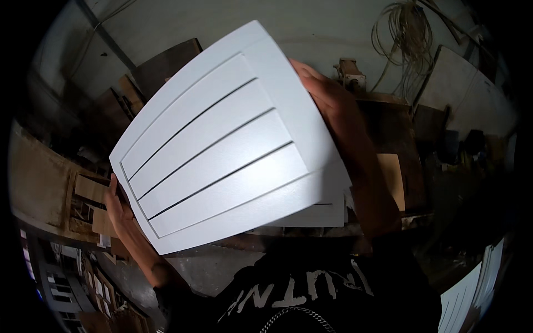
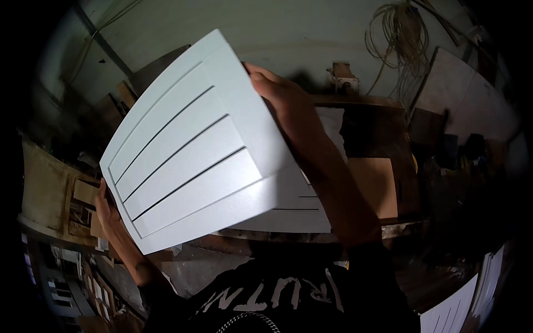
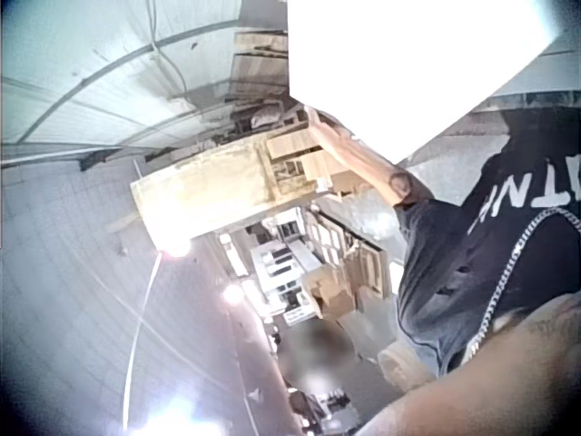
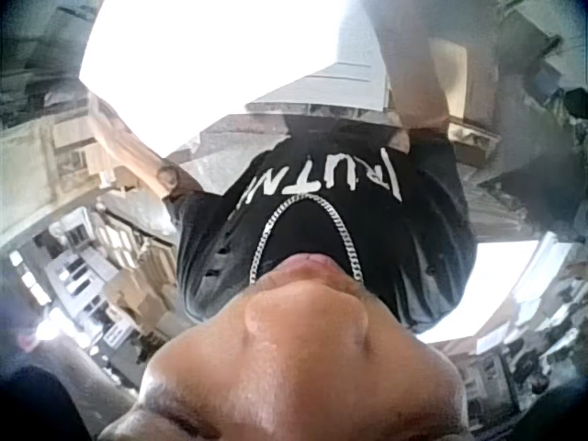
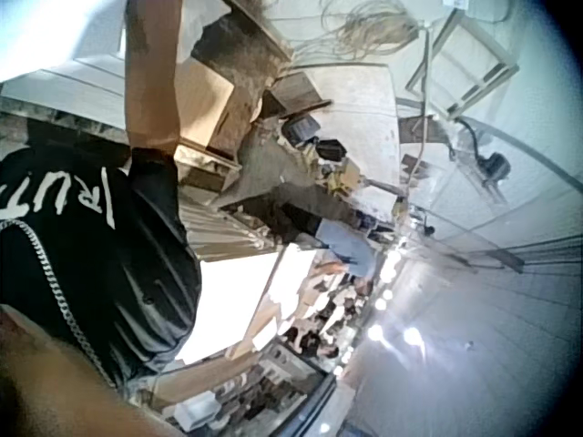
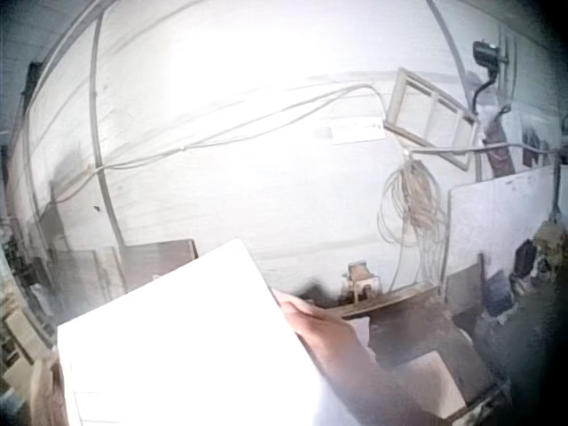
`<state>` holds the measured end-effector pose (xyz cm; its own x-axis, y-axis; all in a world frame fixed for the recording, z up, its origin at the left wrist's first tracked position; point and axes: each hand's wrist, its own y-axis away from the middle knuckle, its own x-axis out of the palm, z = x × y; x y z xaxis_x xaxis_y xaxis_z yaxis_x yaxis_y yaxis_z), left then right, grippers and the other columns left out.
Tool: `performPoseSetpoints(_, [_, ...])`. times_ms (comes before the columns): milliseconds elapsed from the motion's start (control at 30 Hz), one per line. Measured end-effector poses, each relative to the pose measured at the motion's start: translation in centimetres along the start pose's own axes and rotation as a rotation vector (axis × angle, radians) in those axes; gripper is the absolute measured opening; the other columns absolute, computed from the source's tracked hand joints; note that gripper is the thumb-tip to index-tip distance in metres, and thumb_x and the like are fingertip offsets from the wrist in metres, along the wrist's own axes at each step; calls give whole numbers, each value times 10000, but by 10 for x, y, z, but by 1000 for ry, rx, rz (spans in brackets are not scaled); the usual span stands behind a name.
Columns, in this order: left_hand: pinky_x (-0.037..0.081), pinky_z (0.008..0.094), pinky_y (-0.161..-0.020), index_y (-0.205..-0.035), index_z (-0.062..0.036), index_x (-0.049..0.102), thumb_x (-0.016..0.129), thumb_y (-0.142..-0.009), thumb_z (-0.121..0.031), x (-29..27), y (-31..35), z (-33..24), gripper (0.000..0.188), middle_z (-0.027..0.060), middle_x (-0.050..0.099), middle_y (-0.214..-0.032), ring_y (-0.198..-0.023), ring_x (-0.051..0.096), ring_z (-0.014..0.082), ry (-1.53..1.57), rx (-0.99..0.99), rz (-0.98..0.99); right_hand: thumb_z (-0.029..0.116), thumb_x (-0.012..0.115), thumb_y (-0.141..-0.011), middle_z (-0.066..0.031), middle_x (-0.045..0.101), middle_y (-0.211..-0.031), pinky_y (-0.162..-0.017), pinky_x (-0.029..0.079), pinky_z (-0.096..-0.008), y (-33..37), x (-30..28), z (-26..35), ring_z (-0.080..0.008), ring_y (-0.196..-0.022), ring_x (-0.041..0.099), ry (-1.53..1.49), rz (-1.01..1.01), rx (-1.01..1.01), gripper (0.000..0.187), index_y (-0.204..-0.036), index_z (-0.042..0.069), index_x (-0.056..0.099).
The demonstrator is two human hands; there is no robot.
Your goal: The person picks up white slatted panels from a stack, wipes their surfaces and edges with a white cloth, and places them onto another stack.
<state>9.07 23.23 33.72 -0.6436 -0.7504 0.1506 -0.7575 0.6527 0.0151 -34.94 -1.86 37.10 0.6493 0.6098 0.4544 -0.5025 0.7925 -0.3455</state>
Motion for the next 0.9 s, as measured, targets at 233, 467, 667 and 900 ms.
performPoseSetpoints(233, [458,346,-892,-1251,78,465,454,-984,-306,14,10,15,468,166,545,-1235,-1102,548,228,78,18,-119,231,364,-1010,-87,620,-1061,-840,445,-232,-1,8,-7,-110,-938,556,-85,198,-19,410,-1313,-30,457])
performPoseSetpoints(467, [431,329,-943,-1293,57,441,458,-980,-340,12,28,-2,506,154,501,-1294,-1152,514,220,38,69,-117,216,364,-1008,-180,514,-1291,-967,435,-300,-4,9,-7,-205,-1185,514,-147,187,66,455,-1383,-42,347])
performPoseSetpoints(667, [484,325,-867,-1288,15,464,501,-952,-390,20,31,7,527,108,559,-1219,-1078,566,209,33,29,-40,269,406,-1002,-150,548,-1238,-956,428,-281,-2,10,-1,-183,-1134,531,-35,185,29,471,-1377,-15,376])
performPoseSetpoints(900, [490,358,-909,-1263,-7,490,522,-946,-340,17,56,172,461,117,582,-1205,-1083,570,232,199,-294,-22,544,312,-971,-161,545,-1265,-988,393,-318,49,-110,-104,-205,-1168,514,-305,84,653,709,-1343,-53,406])
